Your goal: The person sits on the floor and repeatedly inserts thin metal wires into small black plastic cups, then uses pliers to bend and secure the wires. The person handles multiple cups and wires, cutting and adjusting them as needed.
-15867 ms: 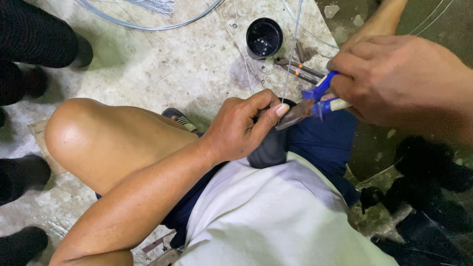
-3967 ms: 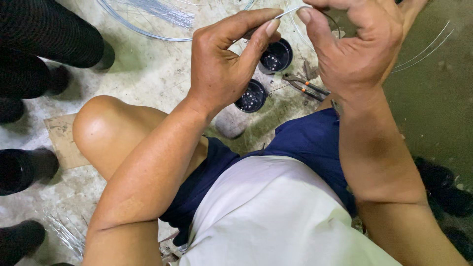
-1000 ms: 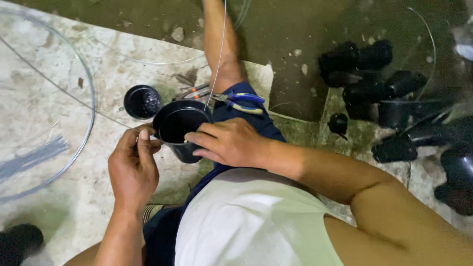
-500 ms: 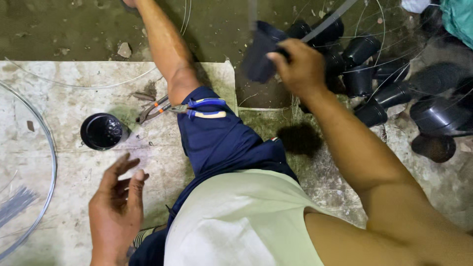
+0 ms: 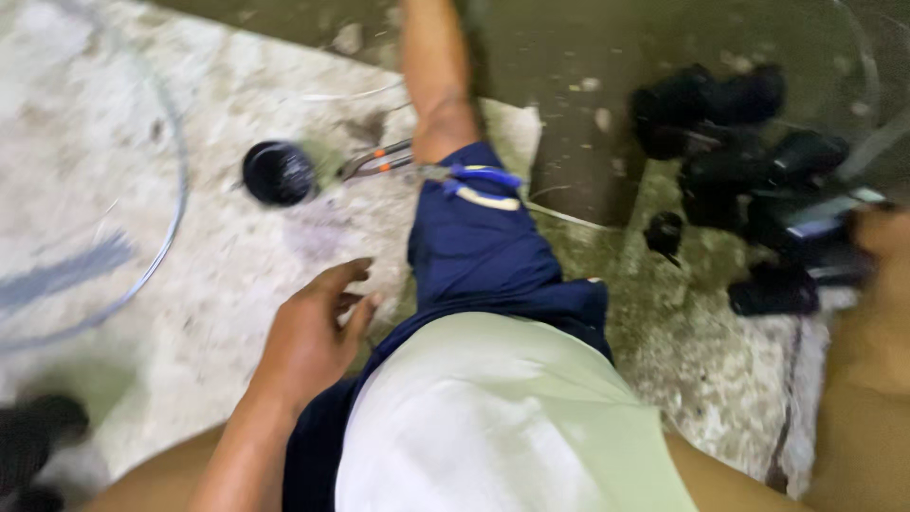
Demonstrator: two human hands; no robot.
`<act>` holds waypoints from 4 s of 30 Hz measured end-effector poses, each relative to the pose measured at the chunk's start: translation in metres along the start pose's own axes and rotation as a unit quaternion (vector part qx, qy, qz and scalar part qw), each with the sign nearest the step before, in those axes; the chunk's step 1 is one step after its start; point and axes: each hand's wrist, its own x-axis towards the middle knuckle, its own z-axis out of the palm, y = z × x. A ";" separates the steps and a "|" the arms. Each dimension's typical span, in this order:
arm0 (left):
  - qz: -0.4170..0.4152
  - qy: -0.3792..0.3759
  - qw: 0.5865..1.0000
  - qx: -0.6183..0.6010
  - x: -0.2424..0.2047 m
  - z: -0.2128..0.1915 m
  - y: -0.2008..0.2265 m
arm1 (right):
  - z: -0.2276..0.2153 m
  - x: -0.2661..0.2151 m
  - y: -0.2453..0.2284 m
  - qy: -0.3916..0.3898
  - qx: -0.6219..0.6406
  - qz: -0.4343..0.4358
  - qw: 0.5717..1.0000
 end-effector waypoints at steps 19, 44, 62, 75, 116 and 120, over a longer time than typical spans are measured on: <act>-0.022 0.057 0.978 0.198 -0.034 -0.099 -0.015 | 0.097 -0.109 -0.339 -0.048 0.197 -0.605 0.770; -0.072 0.078 0.982 0.155 -0.007 -0.101 -0.056 | 0.351 -0.169 -0.623 -0.126 -0.264 -0.647 0.704; -0.035 0.074 0.981 0.173 -0.005 -0.100 -0.057 | 0.292 -0.203 -0.629 -0.218 -0.081 -0.656 0.718; -0.029 0.065 0.978 0.194 -0.018 -0.098 -0.042 | 0.190 -0.284 -0.619 -0.171 0.269 -0.687 0.653; 0.180 0.568 0.784 -0.176 -0.084 -0.130 -0.031 | 0.169 -0.485 -0.454 -0.381 0.079 -0.822 0.416; 0.199 0.595 0.765 -0.145 -0.090 -0.129 -0.036 | 0.142 -0.445 -0.442 -0.327 0.077 -0.813 0.476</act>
